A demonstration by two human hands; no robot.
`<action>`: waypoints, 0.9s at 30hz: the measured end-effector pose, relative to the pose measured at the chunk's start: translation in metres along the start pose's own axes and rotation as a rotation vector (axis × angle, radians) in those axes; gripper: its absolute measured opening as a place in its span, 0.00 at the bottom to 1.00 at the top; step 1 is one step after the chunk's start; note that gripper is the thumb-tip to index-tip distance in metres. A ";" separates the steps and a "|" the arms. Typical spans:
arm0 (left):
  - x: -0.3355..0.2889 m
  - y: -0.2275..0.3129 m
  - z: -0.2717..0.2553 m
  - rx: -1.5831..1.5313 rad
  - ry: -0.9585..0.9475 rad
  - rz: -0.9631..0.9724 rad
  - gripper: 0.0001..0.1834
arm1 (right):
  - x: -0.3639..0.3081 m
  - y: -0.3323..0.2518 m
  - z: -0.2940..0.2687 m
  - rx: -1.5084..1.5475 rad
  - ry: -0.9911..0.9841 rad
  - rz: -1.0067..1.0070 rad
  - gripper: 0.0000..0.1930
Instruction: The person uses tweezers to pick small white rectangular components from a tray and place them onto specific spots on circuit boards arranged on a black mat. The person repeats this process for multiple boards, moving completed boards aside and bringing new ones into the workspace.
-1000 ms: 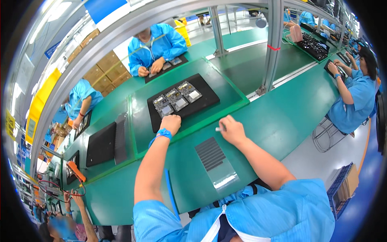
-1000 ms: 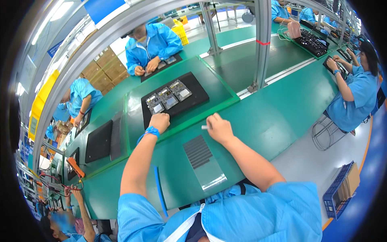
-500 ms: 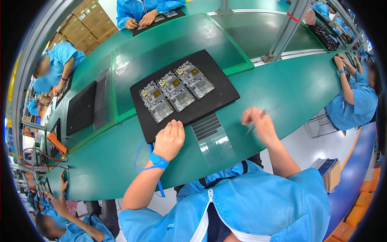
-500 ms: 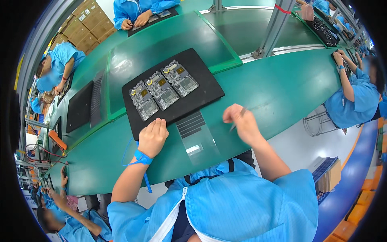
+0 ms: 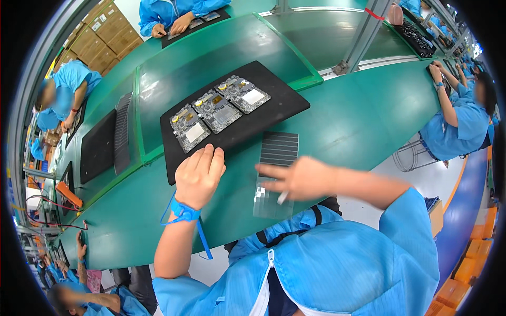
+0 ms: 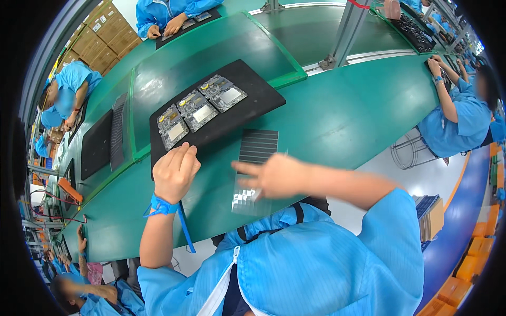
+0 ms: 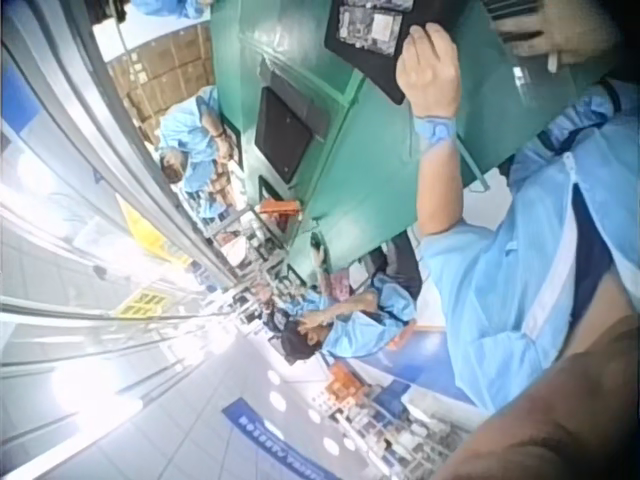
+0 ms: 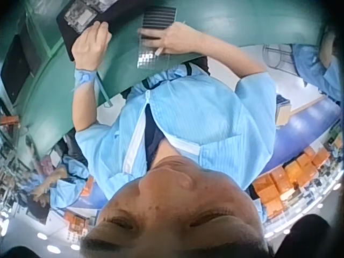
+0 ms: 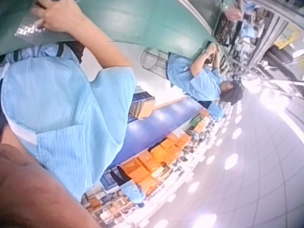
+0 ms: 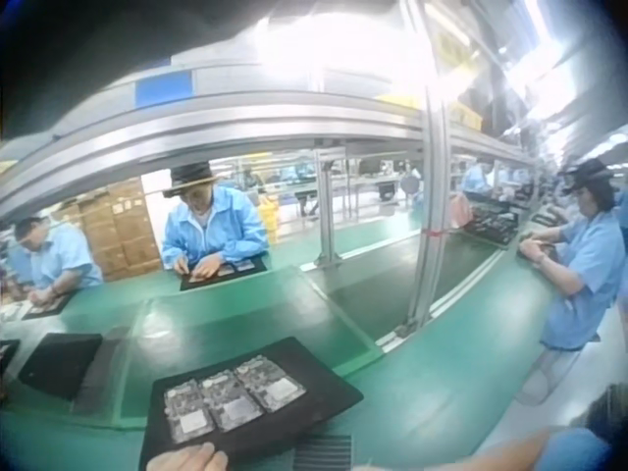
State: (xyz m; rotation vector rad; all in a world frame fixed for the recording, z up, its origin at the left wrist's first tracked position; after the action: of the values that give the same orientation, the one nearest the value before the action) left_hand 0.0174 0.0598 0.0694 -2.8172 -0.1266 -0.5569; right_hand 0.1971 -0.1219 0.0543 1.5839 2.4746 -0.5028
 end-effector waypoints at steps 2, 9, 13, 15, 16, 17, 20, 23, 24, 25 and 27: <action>0.002 0.000 0.003 0.010 -0.003 0.046 0.15 | -0.005 0.049 0.008 -0.031 -0.014 -0.069 0.29; 0.005 0.010 0.001 0.058 0.033 0.129 0.09 | 0.021 -0.012 0.042 -0.169 -0.109 0.662 0.38; 0.007 0.012 0.005 0.020 0.015 0.164 0.11 | 0.029 -0.017 -0.003 0.072 -0.025 0.550 0.33; 0.007 0.013 0.006 0.016 0.006 0.171 0.11 | 0.016 0.009 -0.011 -0.014 0.109 0.423 0.33; 0.004 0.012 0.005 0.018 -0.007 0.172 0.11 | 0.009 0.036 -0.015 0.041 -0.005 0.314 0.37; 0.006 0.012 0.006 0.006 0.006 0.172 0.11 | 0.000 0.062 -0.014 0.012 -0.052 0.250 0.39; 0.005 0.011 0.001 0.004 0.039 0.161 0.12 | -0.010 0.080 0.001 -0.035 -0.036 0.212 0.44; 0.006 0.013 0.006 -0.006 0.031 0.126 0.12 | -0.006 0.071 0.000 -0.038 -0.091 0.318 0.47; 0.007 0.012 0.006 -0.008 0.013 0.125 0.12 | -0.003 0.065 -0.001 -0.031 -0.125 0.369 0.48; 0.007 0.012 0.006 -0.011 -0.005 0.125 0.13 | -0.001 0.066 -0.003 -0.040 -0.079 0.370 0.49; 0.007 0.010 0.006 -0.022 -0.024 0.127 0.13 | 0.007 0.069 -0.009 0.098 -0.191 0.507 0.46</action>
State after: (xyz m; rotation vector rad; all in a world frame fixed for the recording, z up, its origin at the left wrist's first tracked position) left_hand 0.0279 0.0519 0.0642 -2.8287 0.0532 -0.4982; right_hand 0.2572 -0.0861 0.0469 2.0003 1.8396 -0.6586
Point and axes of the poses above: each hand's wrist, its own x-axis towards the middle knuckle, its own z-axis out of the palm, y = z × x, the point moved 1 cm from there along x, towards the middle knuckle, and after that the axes turned 14 degrees about -y, right-handed, at the moved point
